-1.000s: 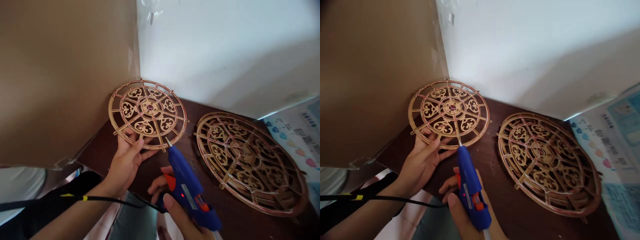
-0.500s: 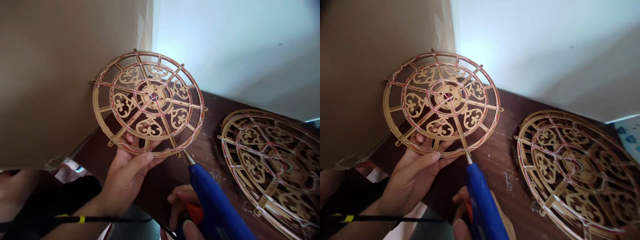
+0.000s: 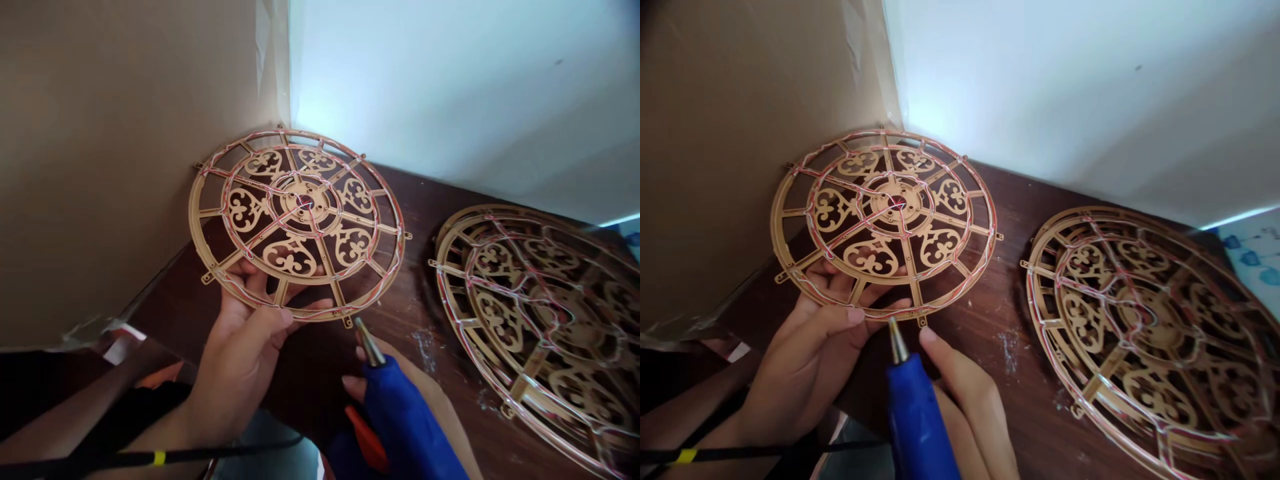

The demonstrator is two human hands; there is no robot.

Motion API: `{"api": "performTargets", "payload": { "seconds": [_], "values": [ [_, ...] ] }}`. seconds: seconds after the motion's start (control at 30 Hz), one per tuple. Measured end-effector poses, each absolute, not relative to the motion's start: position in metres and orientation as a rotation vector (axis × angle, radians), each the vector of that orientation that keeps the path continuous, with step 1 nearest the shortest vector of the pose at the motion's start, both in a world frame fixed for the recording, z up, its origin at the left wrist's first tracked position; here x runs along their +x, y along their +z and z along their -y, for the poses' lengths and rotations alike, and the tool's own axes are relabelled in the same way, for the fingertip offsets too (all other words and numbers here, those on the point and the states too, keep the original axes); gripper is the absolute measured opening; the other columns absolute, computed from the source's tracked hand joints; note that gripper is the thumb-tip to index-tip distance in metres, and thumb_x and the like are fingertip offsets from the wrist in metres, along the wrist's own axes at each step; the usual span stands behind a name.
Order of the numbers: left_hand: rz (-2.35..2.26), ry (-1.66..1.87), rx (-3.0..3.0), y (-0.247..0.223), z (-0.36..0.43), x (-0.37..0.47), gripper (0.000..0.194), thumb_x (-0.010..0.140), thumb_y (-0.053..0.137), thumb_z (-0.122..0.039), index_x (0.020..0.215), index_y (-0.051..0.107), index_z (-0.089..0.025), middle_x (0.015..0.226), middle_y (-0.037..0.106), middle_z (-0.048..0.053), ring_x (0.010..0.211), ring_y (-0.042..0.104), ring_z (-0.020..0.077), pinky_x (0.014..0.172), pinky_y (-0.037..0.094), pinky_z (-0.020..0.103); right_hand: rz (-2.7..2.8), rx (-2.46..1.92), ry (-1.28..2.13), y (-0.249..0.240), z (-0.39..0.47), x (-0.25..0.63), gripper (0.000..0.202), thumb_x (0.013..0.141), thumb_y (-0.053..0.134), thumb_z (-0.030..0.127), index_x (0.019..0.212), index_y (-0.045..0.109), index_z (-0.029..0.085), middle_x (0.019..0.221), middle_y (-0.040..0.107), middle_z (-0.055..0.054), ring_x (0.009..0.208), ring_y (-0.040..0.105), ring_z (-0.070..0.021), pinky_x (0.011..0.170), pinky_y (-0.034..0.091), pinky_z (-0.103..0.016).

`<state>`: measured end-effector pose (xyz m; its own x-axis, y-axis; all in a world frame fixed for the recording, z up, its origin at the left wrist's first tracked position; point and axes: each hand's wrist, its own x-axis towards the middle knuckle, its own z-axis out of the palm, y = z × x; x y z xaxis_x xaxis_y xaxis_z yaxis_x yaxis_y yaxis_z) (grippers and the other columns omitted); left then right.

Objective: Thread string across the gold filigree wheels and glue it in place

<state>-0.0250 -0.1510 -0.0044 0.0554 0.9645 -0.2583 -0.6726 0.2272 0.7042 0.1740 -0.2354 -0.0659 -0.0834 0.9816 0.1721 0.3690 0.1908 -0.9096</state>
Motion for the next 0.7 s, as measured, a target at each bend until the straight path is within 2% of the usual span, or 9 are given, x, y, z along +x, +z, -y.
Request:
{"api": "performTargets", "payload": {
  "seconds": [0.03, 0.1, 0.13, 0.2, 0.37, 0.53, 0.7],
  "values": [
    [-0.81, 1.304, 0.454, -0.004, 0.151, -0.025, 0.078, 0.084, 0.062, 0.0, 0.148, 0.046, -0.042, 0.165, 0.053, -0.002, 0.142, 0.061, 0.0316, 0.107, 0.064, 0.052, 1.719, -1.262, 0.855, -0.06, 0.238, 0.168, 0.055, 0.084, 0.088, 0.046, 0.137, 0.074, 0.041, 0.147, 0.07, -0.006, 0.125, 0.073, -0.0392, 0.094, 0.069, -0.043],
    [-0.816, 1.284, 0.457, -0.003, 0.151, -0.025, 0.079, 0.085, 0.063, -0.001, 0.149, 0.044, -0.044, 0.163, 0.055, -0.003, 0.14, 0.063, 0.0308, 0.111, 0.061, 0.054, 1.696, -1.346, 0.781, -0.052, 0.242, 0.154, 0.067, 0.099, 0.07, 0.049, 0.163, 0.05, 0.04, 0.16, 0.059, -0.008, 0.137, 0.065, -0.0409, 0.11, 0.06, -0.053],
    [-0.814, 1.271, 0.461, -0.003, 0.151, -0.025, 0.08, 0.086, 0.064, -0.002, 0.15, 0.042, -0.045, 0.162, 0.056, -0.003, 0.139, 0.065, 0.0303, 0.113, 0.06, 0.054, 1.696, -1.362, 0.764, -0.05, 0.243, 0.146, 0.072, 0.103, 0.062, 0.054, 0.169, 0.04, 0.039, 0.163, 0.056, -0.009, 0.139, 0.063, -0.0417, 0.113, 0.057, -0.056],
    [-0.802, 1.249, 0.467, -0.004, 0.152, -0.026, 0.082, 0.087, 0.063, -0.004, 0.152, 0.039, -0.047, 0.158, 0.06, -0.003, 0.136, 0.067, 0.0295, 0.114, 0.059, 0.053, 1.769, -1.34, 0.702, -0.05, 0.241, 0.136, 0.075, 0.105, 0.055, 0.06, 0.173, 0.03, 0.039, 0.166, 0.052, -0.009, 0.143, 0.059, -0.0427, 0.113, 0.056, -0.058],
    [-0.78, 1.228, 0.467, -0.005, 0.153, -0.026, 0.078, 0.092, 0.063, -0.007, 0.154, 0.038, -0.048, 0.155, 0.062, -0.001, 0.137, 0.067, 0.0293, 0.112, 0.061, 0.05, 1.892, -1.304, 0.625, -0.06, 0.235, 0.133, 0.067, 0.105, 0.05, 0.066, 0.167, 0.04, 0.044, 0.168, 0.05, -0.003, 0.142, 0.06, -0.0407, 0.114, 0.055, -0.055],
    [-0.765, 1.227, 0.442, -0.005, 0.153, -0.025, 0.083, 0.088, 0.063, -0.005, 0.153, 0.038, -0.05, 0.153, 0.064, -0.002, 0.138, 0.066, 0.0311, 0.107, 0.063, 0.05, 1.82, -1.334, 0.672, -0.064, 0.236, 0.134, 0.07, 0.103, 0.05, 0.072, 0.167, 0.042, 0.043, 0.163, 0.056, -0.006, 0.139, 0.063, -0.0411, 0.112, 0.056, -0.055],
    [-0.756, 1.236, 0.43, -0.005, 0.151, -0.023, 0.079, 0.086, 0.064, -0.005, 0.15, 0.044, -0.049, 0.15, 0.067, -0.002, 0.145, 0.06, 0.0317, 0.111, 0.062, 0.05, 1.773, -1.336, 0.667, -0.059, 0.242, 0.128, 0.073, 0.1, 0.056, 0.075, 0.166, 0.043, 0.045, 0.159, 0.06, -0.005, 0.135, 0.065, -0.0417, 0.109, 0.058, -0.054]
  ]
}}
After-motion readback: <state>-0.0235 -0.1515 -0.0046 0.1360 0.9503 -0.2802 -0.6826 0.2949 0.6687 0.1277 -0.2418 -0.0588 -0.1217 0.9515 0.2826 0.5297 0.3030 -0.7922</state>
